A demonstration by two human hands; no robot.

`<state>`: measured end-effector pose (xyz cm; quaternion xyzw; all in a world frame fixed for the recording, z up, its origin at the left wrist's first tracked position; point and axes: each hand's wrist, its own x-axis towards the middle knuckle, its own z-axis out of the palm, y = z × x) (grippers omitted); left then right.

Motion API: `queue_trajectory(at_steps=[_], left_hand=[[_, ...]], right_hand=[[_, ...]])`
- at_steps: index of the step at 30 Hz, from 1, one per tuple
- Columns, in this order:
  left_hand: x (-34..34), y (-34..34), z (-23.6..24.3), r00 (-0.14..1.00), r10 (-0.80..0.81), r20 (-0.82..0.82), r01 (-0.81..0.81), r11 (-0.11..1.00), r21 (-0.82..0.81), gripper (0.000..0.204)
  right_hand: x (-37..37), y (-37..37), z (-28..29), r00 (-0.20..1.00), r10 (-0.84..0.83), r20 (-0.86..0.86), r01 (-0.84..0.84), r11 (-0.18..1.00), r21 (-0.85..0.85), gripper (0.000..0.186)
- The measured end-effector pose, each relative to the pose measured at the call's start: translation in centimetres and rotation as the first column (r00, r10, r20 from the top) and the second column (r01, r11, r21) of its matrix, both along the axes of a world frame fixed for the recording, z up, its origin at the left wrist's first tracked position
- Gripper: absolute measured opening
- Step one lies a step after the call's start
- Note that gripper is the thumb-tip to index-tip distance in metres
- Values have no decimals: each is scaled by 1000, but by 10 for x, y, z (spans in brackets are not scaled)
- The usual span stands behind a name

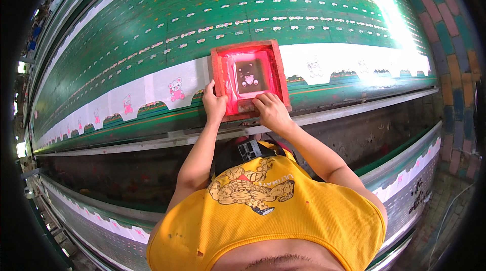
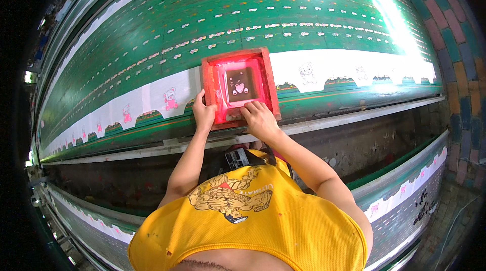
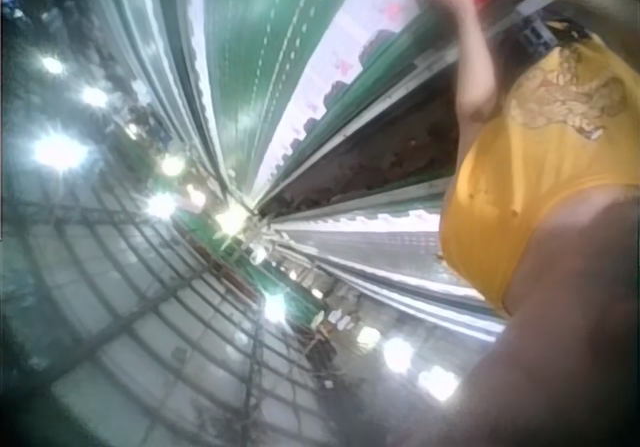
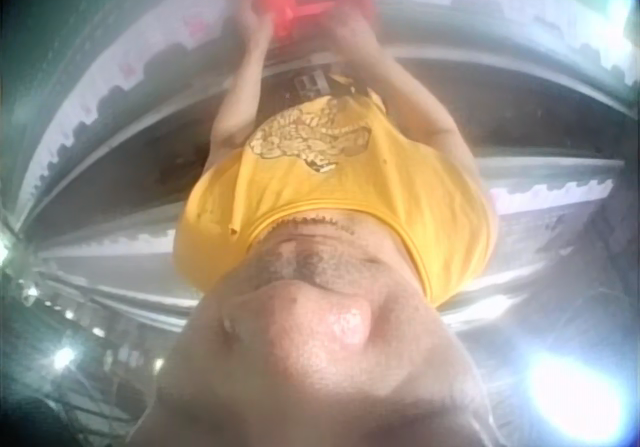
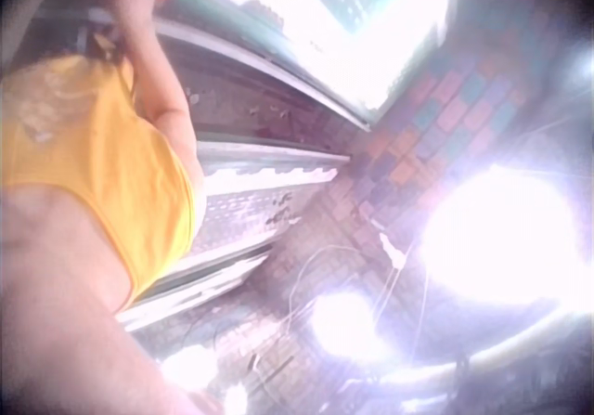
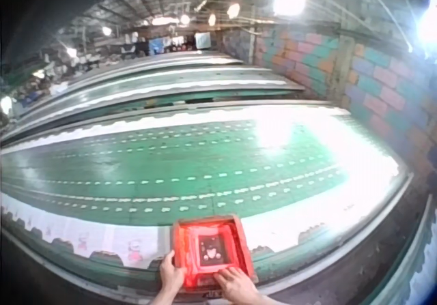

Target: The person uses a red square stencil to apply pink ink onto a long green textile moving on a conveyor belt. They repeatedly dip the stencil into ink and press it onto the fabric to create a repeating pattern of teddy bear images.

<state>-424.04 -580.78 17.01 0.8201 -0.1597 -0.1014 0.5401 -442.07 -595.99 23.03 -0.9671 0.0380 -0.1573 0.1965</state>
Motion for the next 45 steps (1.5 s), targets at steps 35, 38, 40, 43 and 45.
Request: queue_trajectory(at_steps=[35,38,40,43,45], left_hand=[[-1,0,0,998,-26,48,27,1000,-10,65],[-2,0,-4,996,-11,91,13,1000,-13,66],[-1,0,-2,997,-27,69,29,999,-31,66],[-1,1,5,996,-44,-72,35,991,-126,63],[-2,0,3,992,-57,-111,34,979,-203,62]], right_hand=[[14,1,8,991,-99,-89,104,993,47,33],[-4,8,6,987,-77,-141,92,991,102,39],[-11,8,26,984,-75,-164,112,967,227,50],[-20,4,28,832,-554,32,547,828,121,55],[-26,-16,5,743,-661,-107,664,709,238,66]])
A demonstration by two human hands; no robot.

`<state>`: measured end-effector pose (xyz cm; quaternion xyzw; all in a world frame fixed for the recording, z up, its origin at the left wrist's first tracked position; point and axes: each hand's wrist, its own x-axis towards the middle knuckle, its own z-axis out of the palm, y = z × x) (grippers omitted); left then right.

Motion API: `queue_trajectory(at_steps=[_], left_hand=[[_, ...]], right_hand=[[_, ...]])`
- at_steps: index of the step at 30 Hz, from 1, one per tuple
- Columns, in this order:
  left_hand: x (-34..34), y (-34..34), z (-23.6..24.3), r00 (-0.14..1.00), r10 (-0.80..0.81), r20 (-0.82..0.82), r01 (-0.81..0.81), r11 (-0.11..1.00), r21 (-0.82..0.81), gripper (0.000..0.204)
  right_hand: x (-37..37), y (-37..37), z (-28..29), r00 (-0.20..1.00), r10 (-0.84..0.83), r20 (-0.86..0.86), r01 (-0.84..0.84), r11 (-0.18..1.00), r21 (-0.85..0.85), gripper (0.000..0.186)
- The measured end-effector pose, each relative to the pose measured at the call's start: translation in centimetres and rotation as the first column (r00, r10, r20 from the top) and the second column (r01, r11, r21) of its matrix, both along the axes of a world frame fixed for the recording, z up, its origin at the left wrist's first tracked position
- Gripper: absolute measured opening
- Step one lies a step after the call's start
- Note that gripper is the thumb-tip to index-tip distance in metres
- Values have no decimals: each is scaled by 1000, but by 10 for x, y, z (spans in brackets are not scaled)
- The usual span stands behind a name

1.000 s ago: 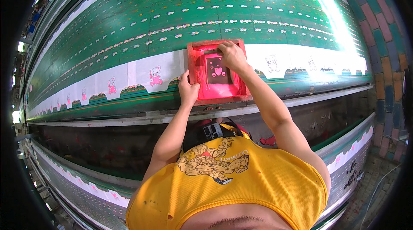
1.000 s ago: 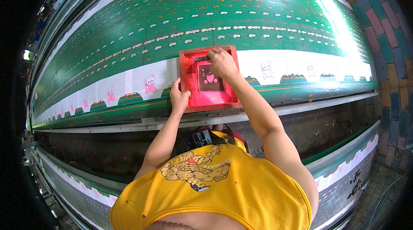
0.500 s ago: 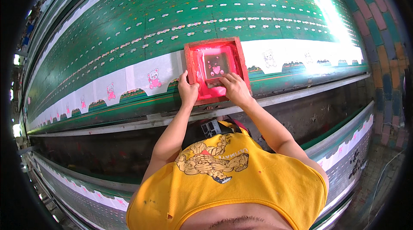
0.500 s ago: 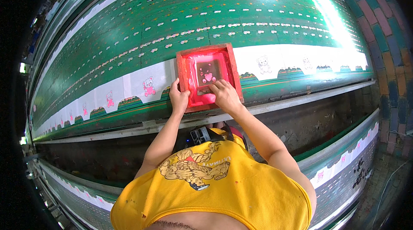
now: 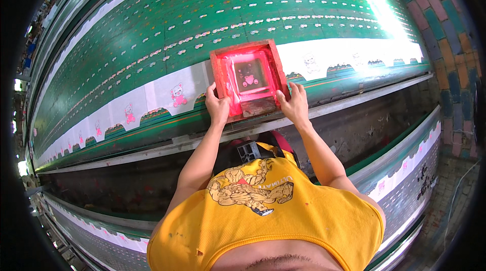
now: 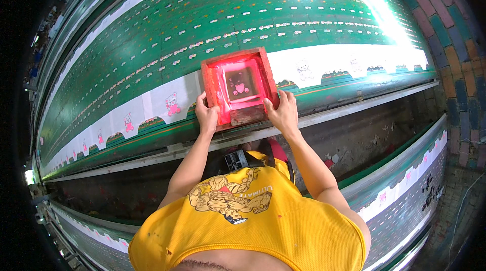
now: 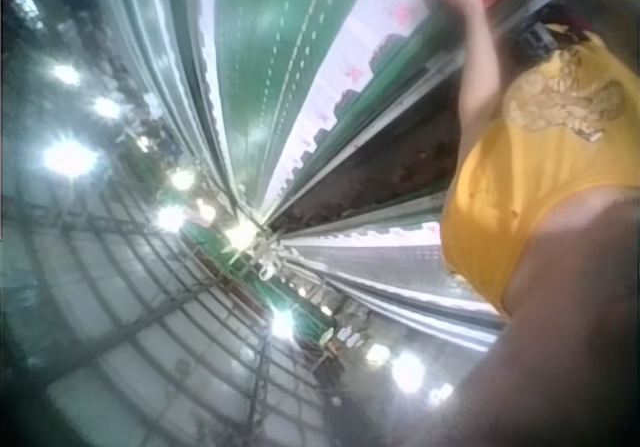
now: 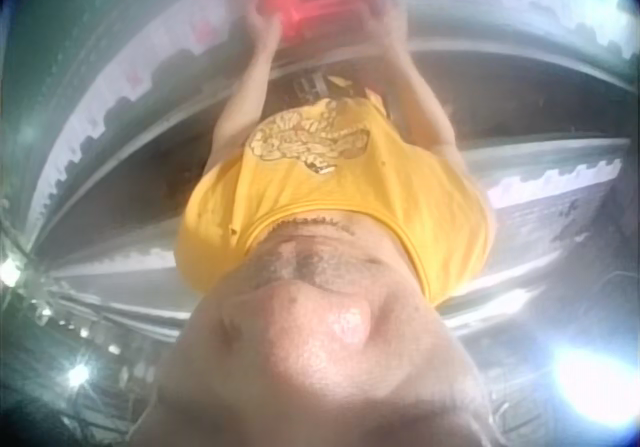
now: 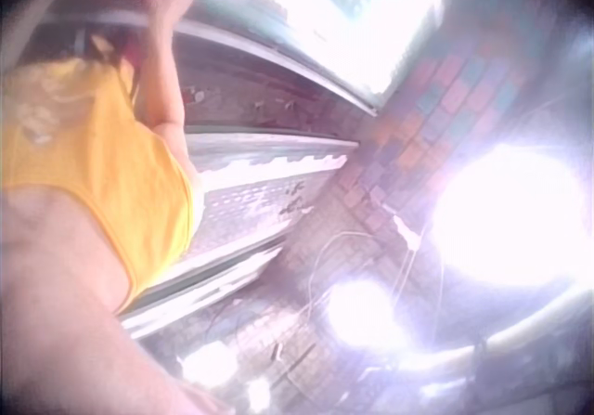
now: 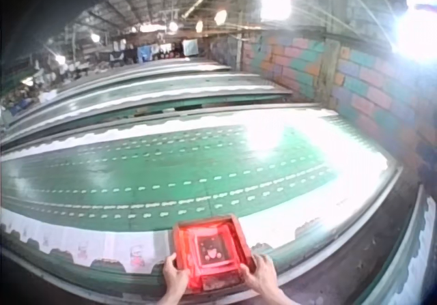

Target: The person uses a red square stencil to apply pink ink onto a long green textile moving on a conveyor belt. They repeatedly dip the stencil into ink and press it onto the fabric to create a repeating pattern of teddy bear images.

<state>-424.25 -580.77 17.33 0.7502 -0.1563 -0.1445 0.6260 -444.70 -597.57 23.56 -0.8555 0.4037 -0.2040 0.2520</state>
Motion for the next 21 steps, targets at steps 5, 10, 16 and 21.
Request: queue_trajectory(at_steps=[5,10,16,21], left_hand=[[-11,-3,15,999,26,-29,-30,993,-114,60],[-35,-38,17,997,72,9,-71,989,-131,61],[-98,-135,26,998,58,0,-57,983,-175,59],[-140,-191,25,999,39,-10,-39,995,-90,60]], right_hand=[[-13,-20,-7,998,-14,54,-5,938,346,70],[-38,-55,11,992,-17,129,-30,934,355,70],[-97,-144,15,989,-66,134,15,936,352,66],[-137,-203,15,996,-43,79,14,942,334,64]])
